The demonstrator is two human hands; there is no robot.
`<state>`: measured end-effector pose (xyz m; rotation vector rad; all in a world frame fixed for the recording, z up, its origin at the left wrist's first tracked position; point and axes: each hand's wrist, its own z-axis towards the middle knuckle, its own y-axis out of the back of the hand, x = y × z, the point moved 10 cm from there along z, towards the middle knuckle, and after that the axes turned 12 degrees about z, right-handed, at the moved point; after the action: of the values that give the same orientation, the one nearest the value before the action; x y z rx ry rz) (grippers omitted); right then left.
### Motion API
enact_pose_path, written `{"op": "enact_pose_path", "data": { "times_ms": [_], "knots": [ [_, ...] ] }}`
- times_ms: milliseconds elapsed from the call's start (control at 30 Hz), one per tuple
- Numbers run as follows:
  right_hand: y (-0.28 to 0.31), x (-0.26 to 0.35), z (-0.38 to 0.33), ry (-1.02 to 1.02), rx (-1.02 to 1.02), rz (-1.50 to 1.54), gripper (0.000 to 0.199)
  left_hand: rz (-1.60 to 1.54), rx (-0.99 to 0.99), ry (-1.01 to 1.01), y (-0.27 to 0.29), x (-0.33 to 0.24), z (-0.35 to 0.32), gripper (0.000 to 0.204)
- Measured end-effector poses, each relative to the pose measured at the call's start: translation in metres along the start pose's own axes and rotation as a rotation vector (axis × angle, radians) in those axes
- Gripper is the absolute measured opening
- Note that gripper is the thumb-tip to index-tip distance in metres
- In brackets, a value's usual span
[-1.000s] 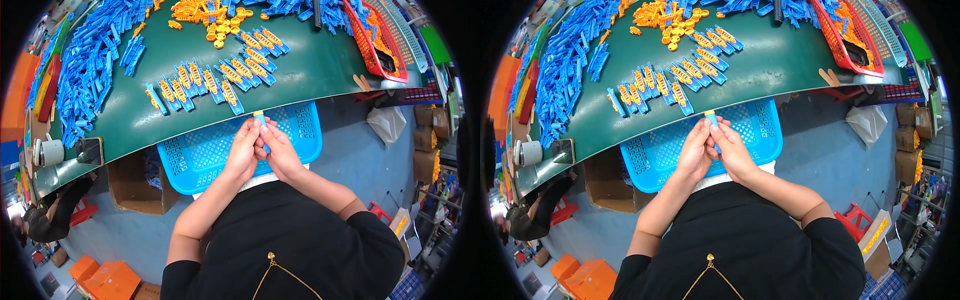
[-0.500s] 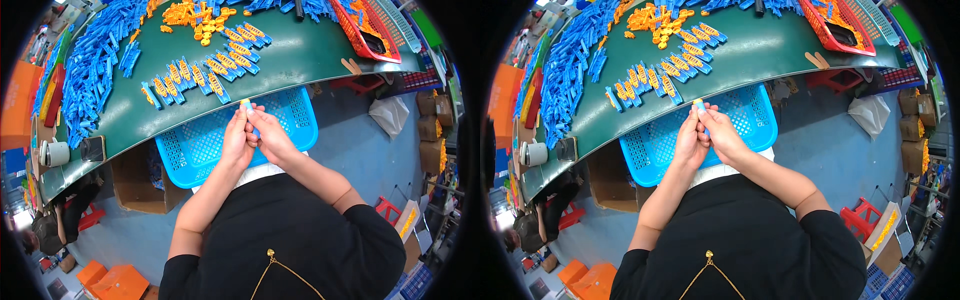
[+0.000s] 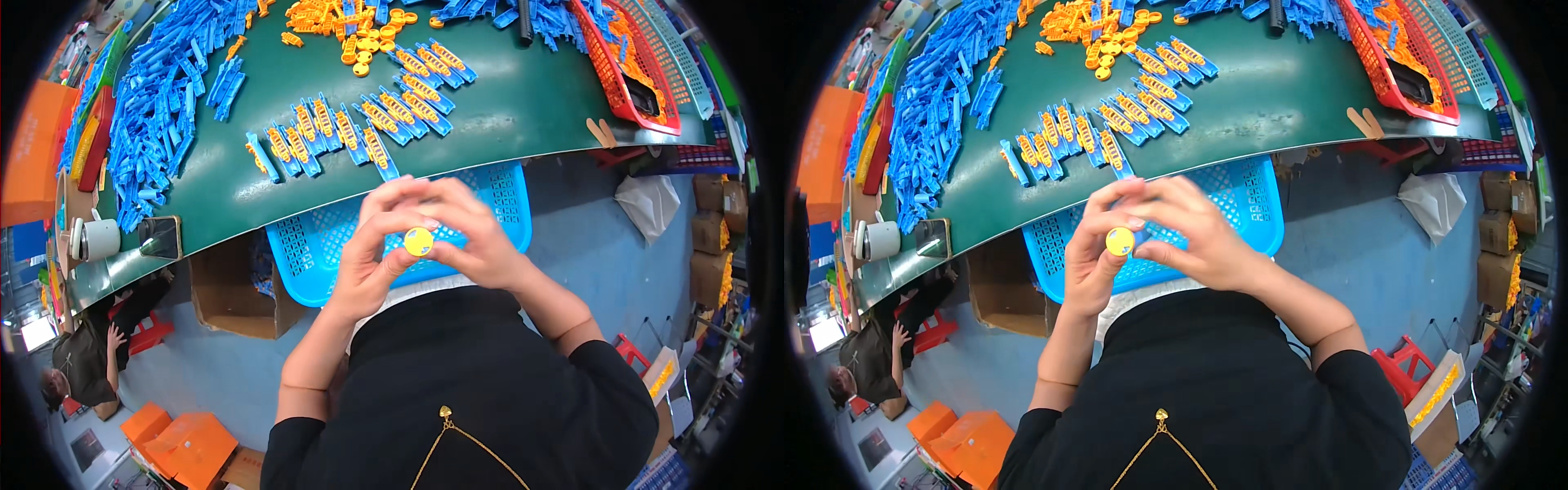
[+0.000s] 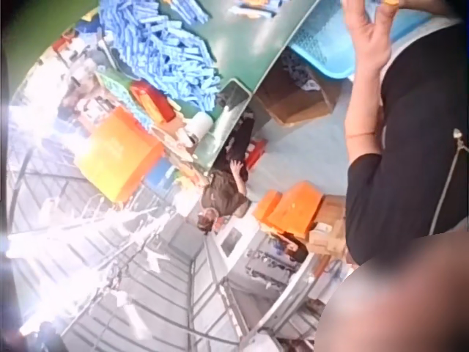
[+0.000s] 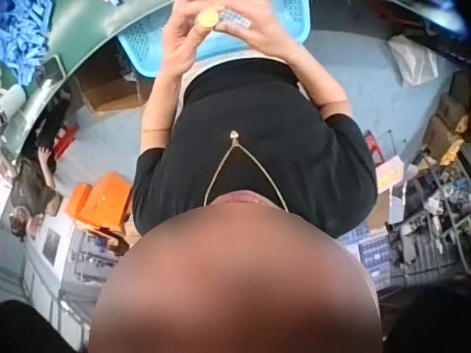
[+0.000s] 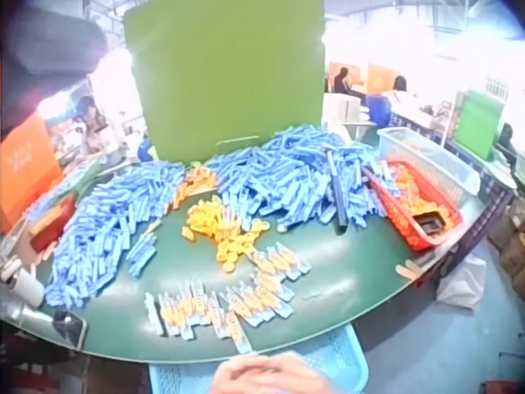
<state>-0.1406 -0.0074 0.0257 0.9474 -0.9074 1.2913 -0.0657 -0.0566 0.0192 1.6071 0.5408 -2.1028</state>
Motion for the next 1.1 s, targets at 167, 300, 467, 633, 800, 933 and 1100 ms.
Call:
{"op": "enact_pose_path", "data": {
  "times_ms": [167, 300, 467, 633, 800, 933, 1100],
  "knots": [
    [0.025, 0.009, 0.005, -0.044, -0.147, -0.164, 0.045, 0.278, -0.037, -0.013, 0.014, 0.001, -0.007, 0.024],
    [0.006, 0.011, 0.013, 0.001, -0.066, -0.106, 0.039, 0.102, -0.028, 0.11, 0.013, 0.019, -0.023, 0.028],
    [0.001, 0.006, 0.015, -0.002, -0.017, 0.015, 0.035, 0.061, 0.091, 0.191, -0.002, 0.023, -0.027, 0.036],
    [-0.006, 0.007, 0.019, 0.012, 0.054, 0.127, 0.036, 0.162, 0.263, 0.14, -0.008, 0.026, -0.033, 0.034],
    [-0.009, 0.006, 0.018, -0.013, 0.036, 0.221, 0.027, 0.304, 0.067, 0.148, -0.001, 0.022, -0.025, 0.045],
    [-0.005, 0.008, 0.014, -0.008, -0.108, -0.002, 0.025, 0.569, 0.009, 0.027, 0.001, 0.013, -0.023, 0.032],
    [-0.003, -0.005, 0.013, -0.11, -0.063, 0.064, 0.027, 0.647, 0.057, -0.025, 0.027, -0.007, -0.008, 0.022]
  ]
}}
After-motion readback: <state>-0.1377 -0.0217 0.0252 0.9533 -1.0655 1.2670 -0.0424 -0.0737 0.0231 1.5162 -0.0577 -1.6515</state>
